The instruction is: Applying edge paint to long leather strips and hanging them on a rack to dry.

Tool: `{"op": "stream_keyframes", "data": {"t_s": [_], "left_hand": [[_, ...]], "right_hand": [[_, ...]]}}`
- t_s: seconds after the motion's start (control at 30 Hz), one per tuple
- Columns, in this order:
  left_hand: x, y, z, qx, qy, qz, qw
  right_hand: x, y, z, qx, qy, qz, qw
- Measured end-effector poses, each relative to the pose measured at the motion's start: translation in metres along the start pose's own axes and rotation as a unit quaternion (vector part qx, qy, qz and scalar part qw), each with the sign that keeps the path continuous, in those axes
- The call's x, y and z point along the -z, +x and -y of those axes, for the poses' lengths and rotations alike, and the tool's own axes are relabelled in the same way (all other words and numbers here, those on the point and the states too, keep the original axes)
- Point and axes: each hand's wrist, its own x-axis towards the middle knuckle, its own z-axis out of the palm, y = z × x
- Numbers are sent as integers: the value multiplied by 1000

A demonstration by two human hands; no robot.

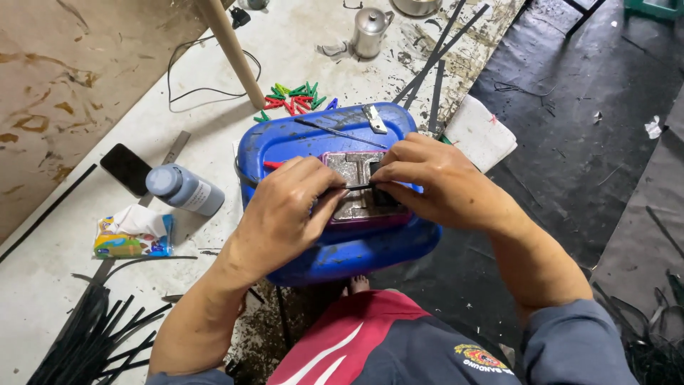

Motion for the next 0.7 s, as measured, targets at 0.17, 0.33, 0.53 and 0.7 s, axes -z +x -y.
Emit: {"op": "stream_keyframes", "data": {"t_s": [0.17, 0.33, 0.53, 0.7], "left_hand": [[1, 1, 2, 1, 5, 1, 1000], [1, 2, 2, 3, 6, 4, 1000], [-2, 8, 0, -14, 10, 16, 1000], [-6, 14, -1, -19, -16, 26, 999]], "right_hand": [[-8, -4, -6, 27, -12, -20, 999], [-15, -12, -13, 38, -23, -34, 998], [-6, -18, -10, 37, -46, -42, 997], [4, -27, -9, 19, -69, -35, 997]]}}
